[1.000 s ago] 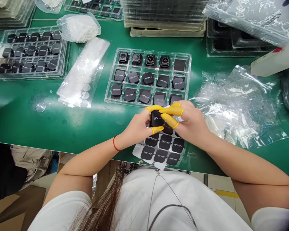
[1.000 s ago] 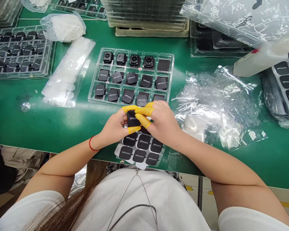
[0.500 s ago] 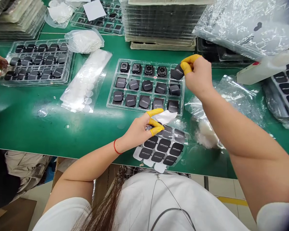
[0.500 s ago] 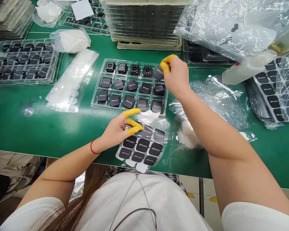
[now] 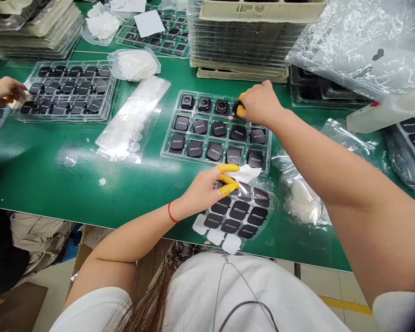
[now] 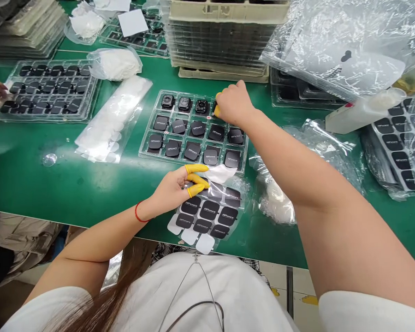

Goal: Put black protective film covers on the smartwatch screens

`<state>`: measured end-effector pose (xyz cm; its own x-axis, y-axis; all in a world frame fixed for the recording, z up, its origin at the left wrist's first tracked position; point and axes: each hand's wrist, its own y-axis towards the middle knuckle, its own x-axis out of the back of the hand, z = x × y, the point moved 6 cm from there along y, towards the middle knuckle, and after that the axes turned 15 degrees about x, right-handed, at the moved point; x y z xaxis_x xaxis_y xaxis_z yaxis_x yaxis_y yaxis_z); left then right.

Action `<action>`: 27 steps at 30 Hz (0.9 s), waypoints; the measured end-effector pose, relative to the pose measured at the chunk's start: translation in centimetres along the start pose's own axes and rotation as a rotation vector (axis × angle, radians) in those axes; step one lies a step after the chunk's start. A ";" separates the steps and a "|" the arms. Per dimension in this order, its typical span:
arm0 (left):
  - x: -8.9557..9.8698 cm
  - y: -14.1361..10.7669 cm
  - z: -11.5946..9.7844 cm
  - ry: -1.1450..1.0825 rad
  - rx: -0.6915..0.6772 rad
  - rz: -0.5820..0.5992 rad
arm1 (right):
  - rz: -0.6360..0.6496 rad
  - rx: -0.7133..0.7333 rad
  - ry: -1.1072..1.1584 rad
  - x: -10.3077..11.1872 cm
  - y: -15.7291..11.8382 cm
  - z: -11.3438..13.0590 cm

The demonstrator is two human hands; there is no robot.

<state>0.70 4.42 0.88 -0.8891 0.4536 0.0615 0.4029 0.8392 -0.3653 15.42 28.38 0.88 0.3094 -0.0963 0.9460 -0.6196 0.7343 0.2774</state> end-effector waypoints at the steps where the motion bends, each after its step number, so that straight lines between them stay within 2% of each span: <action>1: 0.1 0.1 0.1 -0.012 0.005 -0.009 | -0.029 -0.040 -0.003 0.5 -0.1 0.0; 4: 0.4 0.5 0.7 -0.070 0.022 -0.013 | -0.137 -0.168 0.067 2.6 -1.9 1.4; 7: 0.7 0.9 0.9 -0.133 -0.021 -0.027 | -0.177 -0.203 0.321 4.4 -5.5 5.9; 10: 0.3 1.1 1.0 -0.174 -0.087 0.029 | -0.056 -0.092 0.548 4.9 -9.5 12.1; 12: -0.2 1.1 1.0 -0.164 -0.093 0.068 | -0.014 0.052 0.510 5.1 -11.6 15.5; 14: -0.6 1.0 1.0 -0.110 -0.089 0.057 | -0.046 0.177 0.393 5.3 -13.0 17.5; 18: -0.9 0.7 0.7 -0.049 -0.062 0.057 | -0.129 0.272 0.288 6.0 -14.5 18.3; 23: -1.3 0.6 0.7 -0.149 0.034 0.224 | -0.100 0.357 0.335 6.5 -16.0 18.4; 27: -2.3 0.7 0.9 -0.155 0.096 0.334 | -0.077 0.325 0.431 6.6 -16.4 18.6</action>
<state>2.80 3.71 -0.31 -0.7378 0.6402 -0.2140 0.6600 0.6177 -0.4276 14.26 3.21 5.69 0.5882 0.1931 0.7853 -0.7533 0.4840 0.4452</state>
